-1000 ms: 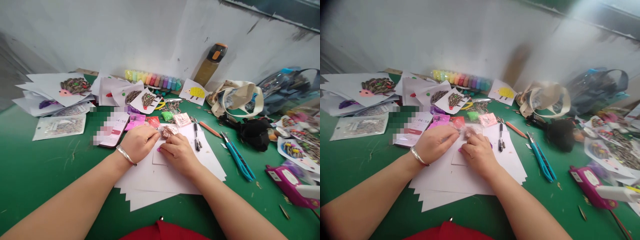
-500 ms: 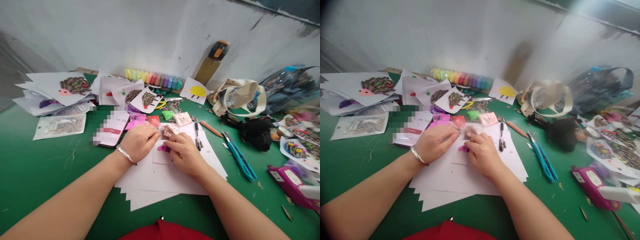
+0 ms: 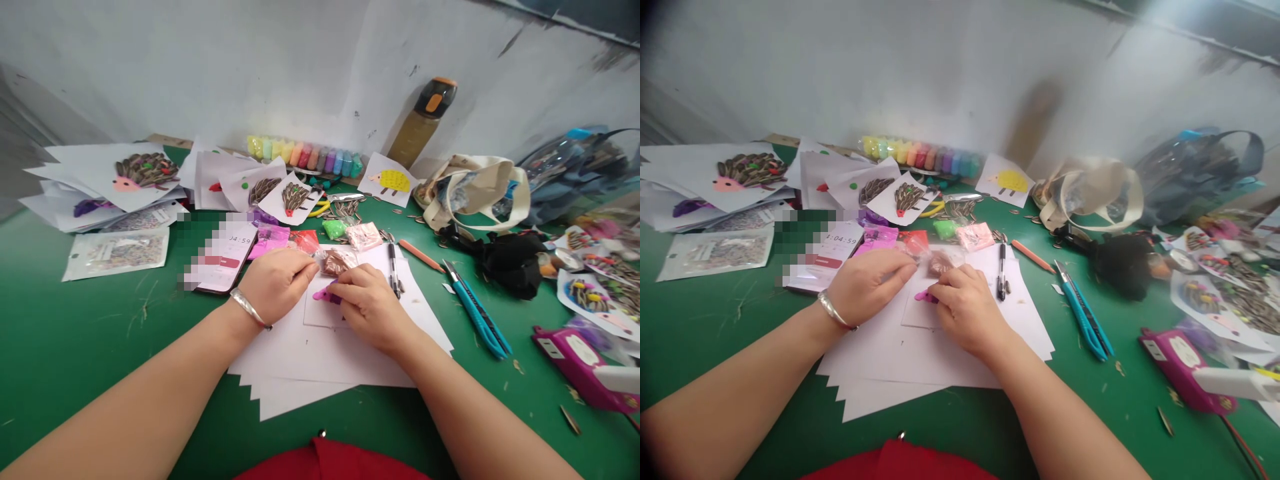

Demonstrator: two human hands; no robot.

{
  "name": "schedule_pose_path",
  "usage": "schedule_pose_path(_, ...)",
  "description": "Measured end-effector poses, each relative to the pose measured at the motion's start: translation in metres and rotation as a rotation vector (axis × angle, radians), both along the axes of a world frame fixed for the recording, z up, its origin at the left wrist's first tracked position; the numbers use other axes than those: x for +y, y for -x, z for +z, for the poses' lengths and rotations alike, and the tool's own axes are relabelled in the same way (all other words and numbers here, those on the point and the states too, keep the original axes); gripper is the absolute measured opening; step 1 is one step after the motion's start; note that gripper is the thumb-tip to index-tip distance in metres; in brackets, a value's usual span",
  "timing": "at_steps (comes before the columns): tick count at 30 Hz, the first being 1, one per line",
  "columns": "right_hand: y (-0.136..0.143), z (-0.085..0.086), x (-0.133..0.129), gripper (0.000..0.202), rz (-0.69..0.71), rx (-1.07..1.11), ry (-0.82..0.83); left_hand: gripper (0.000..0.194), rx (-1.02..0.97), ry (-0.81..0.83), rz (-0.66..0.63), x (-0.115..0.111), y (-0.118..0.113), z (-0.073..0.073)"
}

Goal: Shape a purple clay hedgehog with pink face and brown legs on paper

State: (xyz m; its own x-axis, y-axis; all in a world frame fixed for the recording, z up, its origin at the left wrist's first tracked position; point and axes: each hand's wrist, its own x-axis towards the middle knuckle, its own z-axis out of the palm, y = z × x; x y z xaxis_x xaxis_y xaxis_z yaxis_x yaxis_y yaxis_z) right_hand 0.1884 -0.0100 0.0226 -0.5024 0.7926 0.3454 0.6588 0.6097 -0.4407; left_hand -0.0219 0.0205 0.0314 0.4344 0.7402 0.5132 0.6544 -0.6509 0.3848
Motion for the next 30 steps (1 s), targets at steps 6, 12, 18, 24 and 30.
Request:
schedule_pose_path(6, 0.0019, 0.0000, -0.0009, 0.031, 0.035, -0.025, 0.004, 0.029, 0.011, -0.009, 0.003, 0.0004, 0.0004, -0.0003)
schedule_pose_path(12, 0.0007, -0.0002, 0.0003, 0.033, 0.021, 0.008, 0.011, 0.029, 0.001, -0.016, 0.000, 0.0009, -0.0005, 0.0000)
schedule_pose_path(18, 0.0019, 0.0002, -0.0007, 0.030, 0.044, -0.030, 0.025, 0.029, -0.002, -0.024, 0.001, 0.0006, 0.0002, 0.0001)
schedule_pose_path(24, -0.0009, -0.0005, 0.0024, 0.032, 0.035, 0.014, 0.045, 0.029, -0.006, -0.014, -0.001, 0.0004, -0.0001, 0.0000)
schedule_pose_path(30, -0.0025, 0.0015, 0.0009, 0.034, 0.036, -0.005, 0.035, 0.030, -0.008, -0.016, 0.000, 0.0011, -0.0011, -0.0002)
